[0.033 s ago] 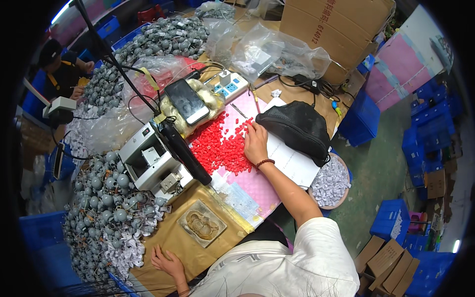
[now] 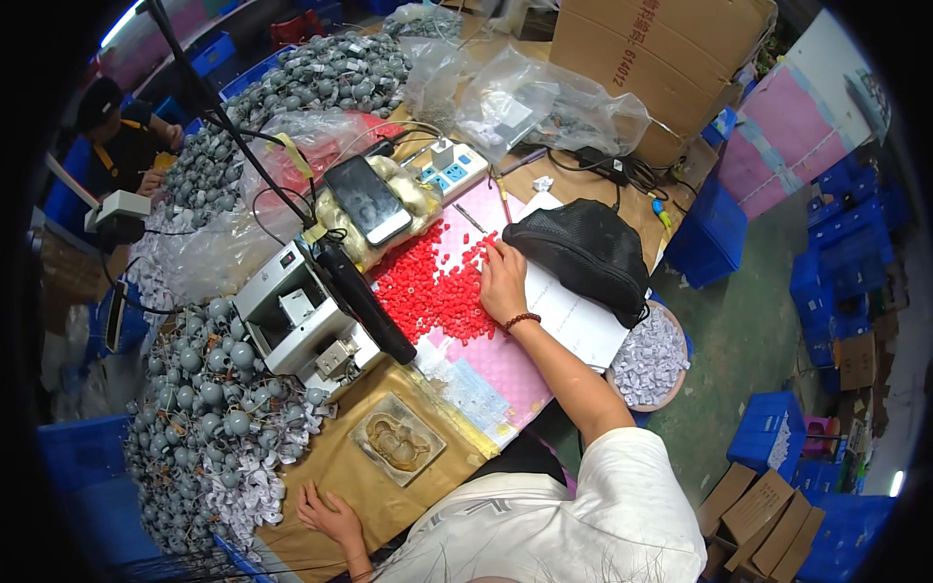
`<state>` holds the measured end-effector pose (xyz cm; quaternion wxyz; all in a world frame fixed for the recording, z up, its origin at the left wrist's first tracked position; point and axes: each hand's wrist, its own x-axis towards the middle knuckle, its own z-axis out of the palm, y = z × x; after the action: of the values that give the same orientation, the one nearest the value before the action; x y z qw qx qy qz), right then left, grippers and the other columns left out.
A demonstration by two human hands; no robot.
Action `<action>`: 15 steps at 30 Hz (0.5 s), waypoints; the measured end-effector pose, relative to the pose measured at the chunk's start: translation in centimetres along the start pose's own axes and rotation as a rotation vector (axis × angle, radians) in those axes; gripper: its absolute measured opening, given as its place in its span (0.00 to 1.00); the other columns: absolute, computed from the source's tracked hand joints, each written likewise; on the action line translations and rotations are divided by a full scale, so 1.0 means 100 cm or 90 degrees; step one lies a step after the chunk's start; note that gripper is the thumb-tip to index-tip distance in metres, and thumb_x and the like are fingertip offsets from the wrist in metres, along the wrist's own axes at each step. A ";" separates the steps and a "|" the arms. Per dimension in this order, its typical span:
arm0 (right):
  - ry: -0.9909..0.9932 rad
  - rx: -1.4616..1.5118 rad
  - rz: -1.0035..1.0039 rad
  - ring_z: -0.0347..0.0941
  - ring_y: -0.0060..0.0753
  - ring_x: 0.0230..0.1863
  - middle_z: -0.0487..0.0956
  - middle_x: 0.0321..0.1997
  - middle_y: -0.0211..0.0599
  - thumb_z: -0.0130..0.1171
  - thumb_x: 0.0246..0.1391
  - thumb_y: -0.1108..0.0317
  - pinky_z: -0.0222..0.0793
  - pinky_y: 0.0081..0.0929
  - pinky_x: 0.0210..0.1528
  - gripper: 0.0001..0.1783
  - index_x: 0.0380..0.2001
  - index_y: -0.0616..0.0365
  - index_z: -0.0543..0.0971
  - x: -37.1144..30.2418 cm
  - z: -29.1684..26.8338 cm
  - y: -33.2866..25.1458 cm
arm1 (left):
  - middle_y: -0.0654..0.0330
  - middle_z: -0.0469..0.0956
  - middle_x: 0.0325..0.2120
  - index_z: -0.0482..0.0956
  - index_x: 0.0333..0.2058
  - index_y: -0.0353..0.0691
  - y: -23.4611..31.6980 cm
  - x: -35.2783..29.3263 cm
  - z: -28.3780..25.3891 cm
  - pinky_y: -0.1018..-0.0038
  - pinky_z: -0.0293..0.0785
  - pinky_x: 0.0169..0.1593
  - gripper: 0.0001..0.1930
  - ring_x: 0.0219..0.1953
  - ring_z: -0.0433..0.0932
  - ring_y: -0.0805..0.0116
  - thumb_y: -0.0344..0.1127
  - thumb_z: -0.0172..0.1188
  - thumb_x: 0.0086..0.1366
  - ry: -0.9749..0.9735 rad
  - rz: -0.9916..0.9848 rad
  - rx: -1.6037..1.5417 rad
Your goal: Assemble small plastic spherical toy parts using a powered assembly tool at a workshop bench.
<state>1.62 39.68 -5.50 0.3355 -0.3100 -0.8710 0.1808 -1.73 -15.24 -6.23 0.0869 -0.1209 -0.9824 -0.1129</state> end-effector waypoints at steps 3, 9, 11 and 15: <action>-0.028 0.027 -0.027 0.64 0.58 0.62 0.71 0.59 0.55 0.54 0.60 0.75 0.60 0.45 0.66 0.19 0.54 0.68 0.74 -0.003 -0.004 -0.002 | 0.49 0.69 0.60 0.74 0.57 0.42 0.000 0.000 -0.001 0.47 0.53 0.65 0.23 0.63 0.63 0.45 0.41 0.53 0.65 0.000 0.000 -0.004; -0.116 0.128 -0.114 0.67 0.58 0.61 0.71 0.59 0.56 0.56 0.59 0.75 0.65 0.43 0.63 0.19 0.54 0.67 0.74 0.010 -0.014 -0.030 | 0.49 0.69 0.60 0.74 0.57 0.42 -0.004 -0.001 -0.002 0.47 0.53 0.65 0.23 0.63 0.63 0.45 0.41 0.53 0.65 0.004 0.000 0.000; -0.113 0.124 -0.123 0.68 0.59 0.60 0.71 0.58 0.57 0.56 0.59 0.75 0.66 0.43 0.62 0.19 0.53 0.67 0.74 0.028 -0.017 -0.031 | 0.49 0.69 0.60 0.74 0.57 0.42 -0.003 0.000 -0.001 0.47 0.53 0.65 0.23 0.63 0.63 0.45 0.41 0.53 0.65 0.004 0.000 -0.004; -0.046 -0.019 -0.103 0.68 0.60 0.53 0.74 0.48 0.59 0.57 0.58 0.71 0.66 0.48 0.58 0.15 0.46 0.68 0.75 0.061 0.001 -0.013 | 0.50 0.69 0.60 0.74 0.58 0.42 -0.003 -0.001 0.000 0.47 0.53 0.65 0.23 0.63 0.63 0.45 0.41 0.53 0.66 0.008 0.009 -0.012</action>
<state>-2.59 42.80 -2.04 0.3125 -0.2372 -0.9073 0.1509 -1.71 -15.60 -6.32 0.0931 -0.1280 -0.9798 -0.1220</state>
